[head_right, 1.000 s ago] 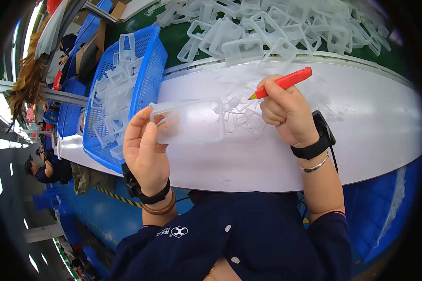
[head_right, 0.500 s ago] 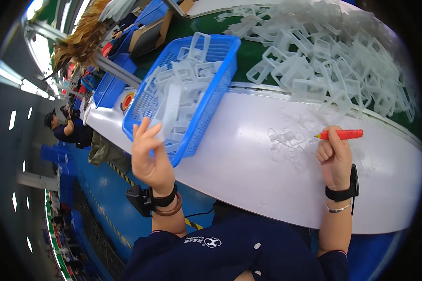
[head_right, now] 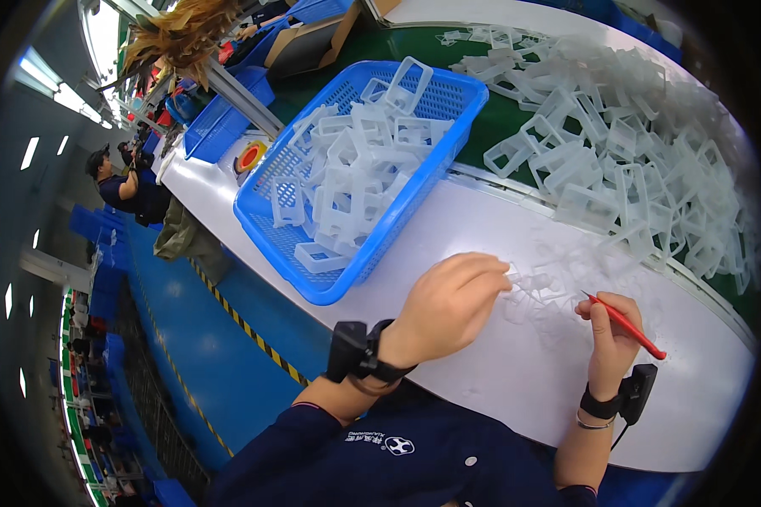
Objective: Processing and deburring plastic components on an assembly line.
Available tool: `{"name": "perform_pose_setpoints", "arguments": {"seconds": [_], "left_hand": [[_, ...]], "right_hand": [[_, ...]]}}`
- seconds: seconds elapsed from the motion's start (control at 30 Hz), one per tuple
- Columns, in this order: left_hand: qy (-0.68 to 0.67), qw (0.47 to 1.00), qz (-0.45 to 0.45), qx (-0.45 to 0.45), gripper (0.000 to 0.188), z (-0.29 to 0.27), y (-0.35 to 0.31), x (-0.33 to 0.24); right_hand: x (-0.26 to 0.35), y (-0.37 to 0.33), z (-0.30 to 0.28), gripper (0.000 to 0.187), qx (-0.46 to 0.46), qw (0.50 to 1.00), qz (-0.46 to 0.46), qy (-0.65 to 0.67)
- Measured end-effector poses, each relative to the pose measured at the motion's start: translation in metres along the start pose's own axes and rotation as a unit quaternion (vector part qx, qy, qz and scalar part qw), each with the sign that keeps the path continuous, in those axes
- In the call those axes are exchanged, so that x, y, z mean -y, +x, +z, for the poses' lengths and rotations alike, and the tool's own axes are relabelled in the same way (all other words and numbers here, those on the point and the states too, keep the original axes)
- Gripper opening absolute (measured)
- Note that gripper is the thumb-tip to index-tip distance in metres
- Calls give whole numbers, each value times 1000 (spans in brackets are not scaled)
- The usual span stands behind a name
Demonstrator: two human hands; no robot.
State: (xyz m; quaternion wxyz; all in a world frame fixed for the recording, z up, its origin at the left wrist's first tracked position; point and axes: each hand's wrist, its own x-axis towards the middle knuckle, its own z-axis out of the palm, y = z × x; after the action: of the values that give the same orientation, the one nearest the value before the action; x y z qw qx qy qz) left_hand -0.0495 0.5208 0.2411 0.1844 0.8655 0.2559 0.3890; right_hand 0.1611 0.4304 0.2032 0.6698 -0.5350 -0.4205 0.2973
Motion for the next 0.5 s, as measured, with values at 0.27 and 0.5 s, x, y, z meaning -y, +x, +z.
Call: {"name": "perform_pose_setpoints", "arguments": {"seconds": [0.27,0.5], "left_hand": [[77,993,-82,46,28,77,60,69],[149,988,39,28,26,122,102,60]], "right_hand": [[1,10,0,14,-35,995,-49,-84],[6,6,-9,10,-61,996,1,-66]]}}
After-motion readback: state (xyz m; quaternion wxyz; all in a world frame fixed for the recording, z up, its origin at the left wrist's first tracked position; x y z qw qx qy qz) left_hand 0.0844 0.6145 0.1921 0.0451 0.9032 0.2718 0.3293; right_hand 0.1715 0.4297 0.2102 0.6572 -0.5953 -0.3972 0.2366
